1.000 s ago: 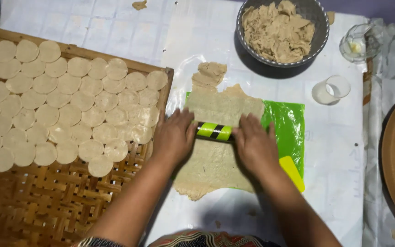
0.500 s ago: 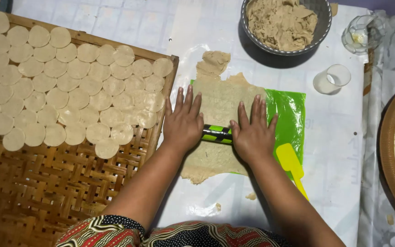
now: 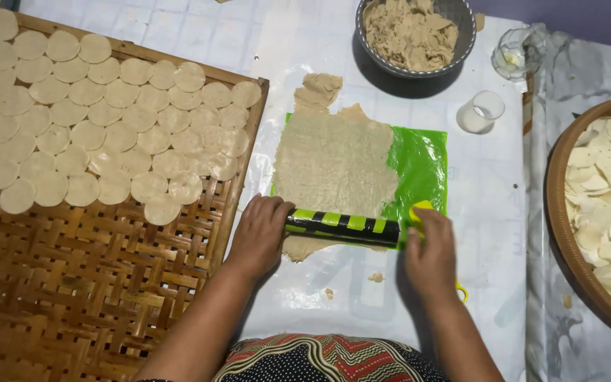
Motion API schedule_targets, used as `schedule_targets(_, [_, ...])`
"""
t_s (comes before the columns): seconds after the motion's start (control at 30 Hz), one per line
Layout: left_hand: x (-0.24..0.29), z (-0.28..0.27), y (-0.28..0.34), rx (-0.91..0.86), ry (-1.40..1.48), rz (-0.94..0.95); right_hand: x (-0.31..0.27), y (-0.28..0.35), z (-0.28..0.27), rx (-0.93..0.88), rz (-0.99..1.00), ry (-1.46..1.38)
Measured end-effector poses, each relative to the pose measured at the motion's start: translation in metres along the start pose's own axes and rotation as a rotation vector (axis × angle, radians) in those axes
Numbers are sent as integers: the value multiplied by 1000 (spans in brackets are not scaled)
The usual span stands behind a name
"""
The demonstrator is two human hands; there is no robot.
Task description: Rolling out dough and cutting circular discs to place on a drying rack.
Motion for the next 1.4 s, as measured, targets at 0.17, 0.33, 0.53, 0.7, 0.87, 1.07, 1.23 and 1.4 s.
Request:
schedule_targets(0.17, [-6, -7, 10, -36, 124, -101, 78, 1, -28, -174, 574, 385])
schedule_targets(0.33, [-19, -44, 3, 151, 440, -371, 84, 10, -29, -150, 455, 550])
schedule_targets(0.53, [-27, -74, 2, 147, 589, -646, -12, 11, 3, -132, 134, 538])
schedule_targets(0.7, [-27, -61, 7, 35, 502, -621, -95, 17, 79, -244, -251, 548])
schedule_targets(0.87, [-36, -35, 8, 18, 448, -644, -115, 9, 121, -195, -461, 562])
schedule_targets(1.07, [-29, -33, 3, 2, 330, -609, -95, 12, 93, -72, -488, 635])
schedule_targets(1.23, [-24, -34, 3, -25, 303, -612, -43, 17, 31, -42, -398, 768])
schedule_targets(1.4, [-24, -32, 2, -61, 313, -646, -22, -6, -21, -202, -143, 945])
Point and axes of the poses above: each hand's wrist, its own y-axis away from the middle knuckle, its own z-axis out of the palm, x = y × z, the point moved 6 cm from there along -y, towards the middle knuckle, and after that the axes turned 13 degrees about z, right-handed, at the moved point
